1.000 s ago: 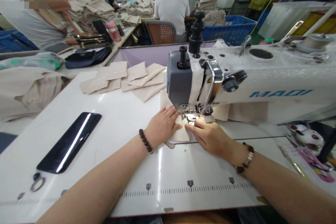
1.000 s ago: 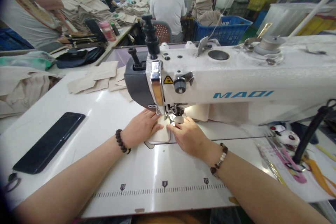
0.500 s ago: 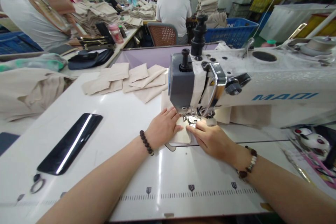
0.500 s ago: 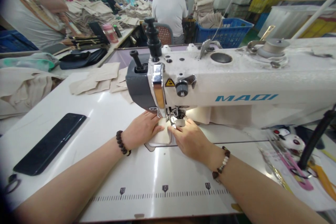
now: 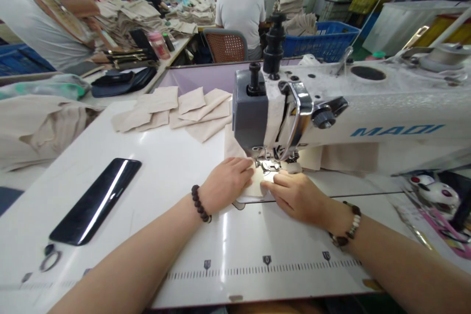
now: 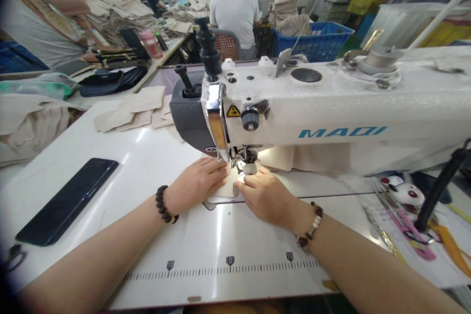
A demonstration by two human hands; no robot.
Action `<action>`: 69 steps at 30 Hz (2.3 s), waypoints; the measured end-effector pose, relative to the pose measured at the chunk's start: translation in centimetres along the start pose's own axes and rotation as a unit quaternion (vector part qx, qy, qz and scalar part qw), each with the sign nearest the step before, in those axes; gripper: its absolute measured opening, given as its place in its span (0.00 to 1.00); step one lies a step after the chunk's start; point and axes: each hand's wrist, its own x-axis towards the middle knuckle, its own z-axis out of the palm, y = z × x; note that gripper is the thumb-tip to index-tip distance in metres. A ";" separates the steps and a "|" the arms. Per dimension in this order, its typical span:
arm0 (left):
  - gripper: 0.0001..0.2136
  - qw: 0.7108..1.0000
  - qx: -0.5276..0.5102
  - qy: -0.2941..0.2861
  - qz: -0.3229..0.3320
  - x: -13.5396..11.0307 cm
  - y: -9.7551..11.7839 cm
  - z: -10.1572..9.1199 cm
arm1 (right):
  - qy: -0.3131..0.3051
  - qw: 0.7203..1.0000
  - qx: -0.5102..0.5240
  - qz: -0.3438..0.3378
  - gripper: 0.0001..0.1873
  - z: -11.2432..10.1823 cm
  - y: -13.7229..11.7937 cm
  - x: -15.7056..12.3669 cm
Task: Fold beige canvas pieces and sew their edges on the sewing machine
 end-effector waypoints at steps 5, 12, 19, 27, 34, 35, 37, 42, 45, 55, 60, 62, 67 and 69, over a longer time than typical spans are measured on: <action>0.12 0.996 -0.043 -0.016 0.078 -1.0 1.2 -0.7 | 0.003 0.999 -0.005 -0.039 0.14 0.0 -0.3 -0.3; 0.12 0.997 -0.052 -0.027 0.046 -0.6 0.9 -0.8 | -0.006 1.000 -0.018 0.004 0.13 0.1 -0.3 0.1; 0.10 0.999 -0.039 -0.029 0.009 0.0 0.3 -0.5 | 0.019 0.997 -0.046 0.052 0.14 0.3 -0.4 0.9; 0.09 0.999 -0.023 -0.022 -0.018 0.8 -0.2 -0.3 | 0.026 0.993 -0.085 0.077 0.17 0.5 -0.3 1.0; 0.07 0.999 -0.022 -0.007 -0.031 0.8 -0.4 -0.2 | 0.028 0.992 -0.090 0.087 0.15 0.6 -0.5 1.0; 0.07 0.999 -0.022 -0.007 -0.034 0.8 -0.5 -0.2 | 0.024 0.991 -0.092 0.090 0.15 0.6 -0.5 1.0; 0.08 0.999 -0.021 -0.004 -0.035 0.8 -0.5 -0.1 | 0.015 0.991 -0.094 0.095 0.15 0.6 -0.5 1.0; 0.07 0.999 -0.028 0.003 -0.027 0.9 -0.7 0.0 | 0.009 0.990 -0.098 0.096 0.14 0.7 -0.5 0.9; 0.08 0.999 -0.035 -0.001 -0.025 1.0 -1.0 -0.1 | 0.010 0.991 -0.093 0.096 0.14 0.7 -0.5 1.0; 0.15 0.995 0.019 -0.093 -0.041 -0.3 2.4 -2.3 | 0.027 0.997 -0.024 0.064 0.13 -0.1 -0.1 0.6; 0.10 0.995 0.007 -0.095 0.026 -1.2 4.6 -2.3 | 0.018 0.999 0.010 0.030 0.15 -0.3 0.0 0.1; 0.07 0.996 -0.001 -0.085 0.042 -1.3 4.7 -2.1 | 0.009 1.000 0.014 0.016 0.15 -0.4 -0.1 0.0; 0.06 0.993 -0.040 -0.099 0.046 -1.3 4.7 -2.1 | -0.008 0.999 0.020 -0.041 0.16 -0.7 -0.3 -0.3; 0.07 0.992 -0.053 -0.109 0.044 -1.4 4.7 -2.3 | -0.012 0.997 0.022 -0.073 0.16 -0.8 -0.5 -0.4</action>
